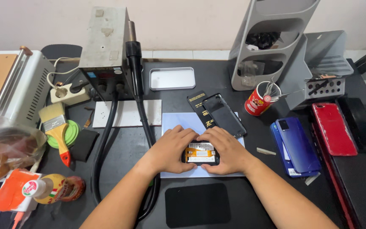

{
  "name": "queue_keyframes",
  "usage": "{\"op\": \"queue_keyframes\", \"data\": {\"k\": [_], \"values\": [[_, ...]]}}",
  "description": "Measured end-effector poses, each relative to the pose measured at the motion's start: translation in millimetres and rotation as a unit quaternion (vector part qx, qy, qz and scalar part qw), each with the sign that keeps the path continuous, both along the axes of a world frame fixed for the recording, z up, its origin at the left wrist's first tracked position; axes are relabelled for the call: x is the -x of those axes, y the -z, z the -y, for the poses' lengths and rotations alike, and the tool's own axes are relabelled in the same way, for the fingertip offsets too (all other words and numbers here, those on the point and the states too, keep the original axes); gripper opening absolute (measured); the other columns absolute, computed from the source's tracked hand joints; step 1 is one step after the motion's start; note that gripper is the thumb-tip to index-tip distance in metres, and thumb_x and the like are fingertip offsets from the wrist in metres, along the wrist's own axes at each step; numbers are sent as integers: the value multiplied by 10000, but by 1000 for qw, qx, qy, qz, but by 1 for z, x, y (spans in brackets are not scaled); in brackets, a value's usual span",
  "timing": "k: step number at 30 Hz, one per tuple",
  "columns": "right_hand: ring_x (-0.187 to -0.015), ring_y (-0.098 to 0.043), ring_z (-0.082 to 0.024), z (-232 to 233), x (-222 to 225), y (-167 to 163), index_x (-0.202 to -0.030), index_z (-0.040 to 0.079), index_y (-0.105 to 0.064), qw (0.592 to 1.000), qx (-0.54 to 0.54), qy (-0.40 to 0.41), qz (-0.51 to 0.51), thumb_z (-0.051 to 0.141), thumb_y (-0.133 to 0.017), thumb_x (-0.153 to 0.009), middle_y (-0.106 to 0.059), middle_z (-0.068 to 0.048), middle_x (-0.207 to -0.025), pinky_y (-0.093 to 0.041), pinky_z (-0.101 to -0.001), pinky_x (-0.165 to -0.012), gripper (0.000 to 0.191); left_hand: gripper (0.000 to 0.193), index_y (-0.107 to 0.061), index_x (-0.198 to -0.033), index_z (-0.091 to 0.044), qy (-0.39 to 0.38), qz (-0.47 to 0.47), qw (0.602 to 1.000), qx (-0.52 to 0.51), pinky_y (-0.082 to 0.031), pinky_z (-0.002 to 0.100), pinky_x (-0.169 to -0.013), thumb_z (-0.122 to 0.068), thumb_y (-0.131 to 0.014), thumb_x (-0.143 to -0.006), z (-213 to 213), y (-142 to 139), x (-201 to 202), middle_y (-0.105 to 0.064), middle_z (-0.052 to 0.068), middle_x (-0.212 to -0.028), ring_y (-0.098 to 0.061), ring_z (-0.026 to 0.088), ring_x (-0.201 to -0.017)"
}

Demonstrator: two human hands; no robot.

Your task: The person uses a black plastic card to pry open the back cover of a smartphone, then removes the cover to expose the internal components. They place the phone on a blue mat and use a small screwdriver to unscrew screws from the internal frame.

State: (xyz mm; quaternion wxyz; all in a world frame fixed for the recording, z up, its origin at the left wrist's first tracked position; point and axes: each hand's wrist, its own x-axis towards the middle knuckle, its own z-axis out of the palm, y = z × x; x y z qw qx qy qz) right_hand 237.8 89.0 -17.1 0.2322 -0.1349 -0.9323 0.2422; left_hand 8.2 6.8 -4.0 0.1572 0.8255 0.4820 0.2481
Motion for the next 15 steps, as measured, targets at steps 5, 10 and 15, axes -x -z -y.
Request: {"op": "queue_keyframes", "data": {"k": [5,10,15], "values": [[-1141,-573,-371,0,1,2,-1253,58,-563,1000,-26,0,-11,350,-873,-650,-592,-151,-1197,-456,-458,-1009,738,731,-598,-1212,-51,-6,-12,1000,10,-467,452,-857,-337,-874,-598,0,2,1,-623,91,-1127,-558,336,-1023],[-1140,-578,-361,1,-1,1,-1258,60,-578,999,-31,2,-10,374,-870,-682,-606,-138,-1211,-461,-450,-1012,718,751,-598,-1219,-45,0,-14,1000,-3,-465,451,-857,-348,-879,-592,-1,-1,0,-631,94,-1144,-562,338,-1034],[-1151,-595,-346,-3,-2,7,-1266,61,-578,1000,-6,3,-21,383,-841,-773,-625,-129,-1217,-469,-437,-1022,645,777,-593,-1256,-44,-3,-11,1000,14,-467,446,-867,-356,-875,-602,-2,-1,1,-639,95,-1128,-565,331,-1037]]}}
